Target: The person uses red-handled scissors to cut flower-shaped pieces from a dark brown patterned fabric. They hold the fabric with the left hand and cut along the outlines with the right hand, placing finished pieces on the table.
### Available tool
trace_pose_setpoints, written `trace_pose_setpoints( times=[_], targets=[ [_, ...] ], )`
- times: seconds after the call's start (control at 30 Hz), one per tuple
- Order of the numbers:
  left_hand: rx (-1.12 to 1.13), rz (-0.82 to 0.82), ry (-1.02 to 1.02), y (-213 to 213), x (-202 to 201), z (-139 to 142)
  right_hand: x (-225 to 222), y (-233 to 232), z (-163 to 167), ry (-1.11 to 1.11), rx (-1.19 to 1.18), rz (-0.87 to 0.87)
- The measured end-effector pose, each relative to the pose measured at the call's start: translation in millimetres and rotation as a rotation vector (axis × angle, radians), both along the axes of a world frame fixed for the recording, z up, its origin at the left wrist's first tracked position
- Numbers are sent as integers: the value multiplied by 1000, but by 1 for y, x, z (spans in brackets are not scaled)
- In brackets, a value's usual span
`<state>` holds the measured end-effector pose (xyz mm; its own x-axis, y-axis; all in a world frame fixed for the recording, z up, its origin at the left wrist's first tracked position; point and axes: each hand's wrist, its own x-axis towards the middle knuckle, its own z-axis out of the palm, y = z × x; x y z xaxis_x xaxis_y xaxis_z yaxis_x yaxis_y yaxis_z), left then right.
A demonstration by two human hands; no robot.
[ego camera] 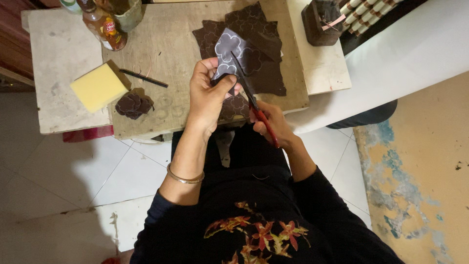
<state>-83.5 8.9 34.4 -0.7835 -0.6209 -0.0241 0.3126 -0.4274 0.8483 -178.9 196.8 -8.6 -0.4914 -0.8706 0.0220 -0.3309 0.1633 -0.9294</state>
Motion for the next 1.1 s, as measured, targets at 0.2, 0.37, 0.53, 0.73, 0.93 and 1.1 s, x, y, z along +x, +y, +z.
trace_pose_setpoints(
  times=[0.2,0.37,0.53,0.73,0.93,1.1],
  targets=[
    [-6,-16,9,0,3,6,0,1,-1,-91,10,-9],
    [18,-41,30,1,4,9,0,2,0,-115,-5,-13],
    [4,-52,24,0,6,13,-7,7,3,-82,-27,21],
    [-23,-80,25,-2,11,18,-22,14,4,-17,-62,81],
    [-67,-73,-8,-6,12,19,-32,15,1,52,-74,109],
    [-77,0,-41,-1,9,18,-17,12,-1,-105,-66,82]
  ],
)
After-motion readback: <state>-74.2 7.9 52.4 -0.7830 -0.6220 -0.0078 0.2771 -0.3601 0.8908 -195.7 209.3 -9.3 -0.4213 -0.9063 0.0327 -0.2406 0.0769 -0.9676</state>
